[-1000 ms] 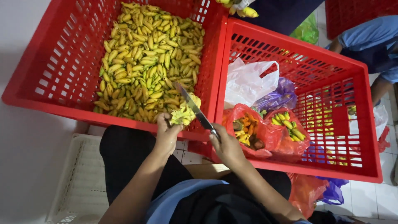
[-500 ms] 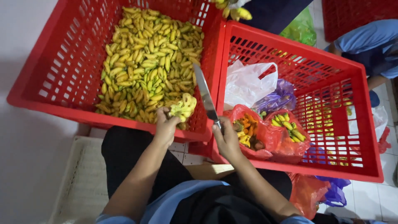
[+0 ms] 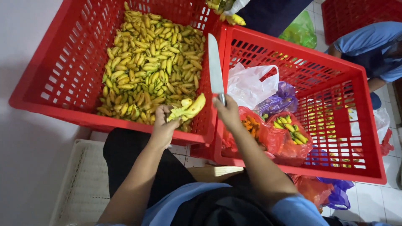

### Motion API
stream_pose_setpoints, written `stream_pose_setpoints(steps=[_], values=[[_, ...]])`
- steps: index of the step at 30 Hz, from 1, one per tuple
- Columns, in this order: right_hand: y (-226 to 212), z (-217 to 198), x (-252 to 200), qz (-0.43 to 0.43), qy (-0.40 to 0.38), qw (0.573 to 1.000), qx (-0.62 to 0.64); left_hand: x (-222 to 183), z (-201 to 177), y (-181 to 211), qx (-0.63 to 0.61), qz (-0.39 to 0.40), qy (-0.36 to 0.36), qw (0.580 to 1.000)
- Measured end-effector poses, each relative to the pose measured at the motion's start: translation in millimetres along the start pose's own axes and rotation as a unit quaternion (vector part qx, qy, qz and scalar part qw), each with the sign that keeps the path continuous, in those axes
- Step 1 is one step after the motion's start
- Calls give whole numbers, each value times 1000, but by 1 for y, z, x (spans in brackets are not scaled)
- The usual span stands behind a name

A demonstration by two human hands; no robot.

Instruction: Sorting and cutting small bananas from bunches into plastic bags and crates.

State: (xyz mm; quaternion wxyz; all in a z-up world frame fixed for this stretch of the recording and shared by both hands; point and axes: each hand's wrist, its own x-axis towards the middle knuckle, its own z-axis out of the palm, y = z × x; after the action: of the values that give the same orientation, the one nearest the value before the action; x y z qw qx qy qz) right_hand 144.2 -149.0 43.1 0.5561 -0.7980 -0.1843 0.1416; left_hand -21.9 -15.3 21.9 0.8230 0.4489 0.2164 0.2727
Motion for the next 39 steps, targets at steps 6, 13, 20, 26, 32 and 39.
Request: stream_pose_setpoints(steps=[6, 13, 20, 26, 32, 39], values=[[-51, 3, 28, 150, -243, 950, 127, -13, -8, 25, -51, -17, -87, 995], [-15, -6, 49, 206, -399, 879, 158, -14, -21, 25, -83, -4, -138, 987], [18, -10, 66, 189, -470, 856, 105, -14, -26, 19, -75, -2, -154, 985], [-48, -8, 59, 117, -454, 880, 71, -15, -23, 24, -3, -30, -111, 993], [-69, -9, 56, 9, -357, 932, -64, -4, -40, -4, 14, -52, 14, 998], [22, -4, 68, 40, -224, 968, -103, -8, -42, 4, -62, -78, 52, 994]])
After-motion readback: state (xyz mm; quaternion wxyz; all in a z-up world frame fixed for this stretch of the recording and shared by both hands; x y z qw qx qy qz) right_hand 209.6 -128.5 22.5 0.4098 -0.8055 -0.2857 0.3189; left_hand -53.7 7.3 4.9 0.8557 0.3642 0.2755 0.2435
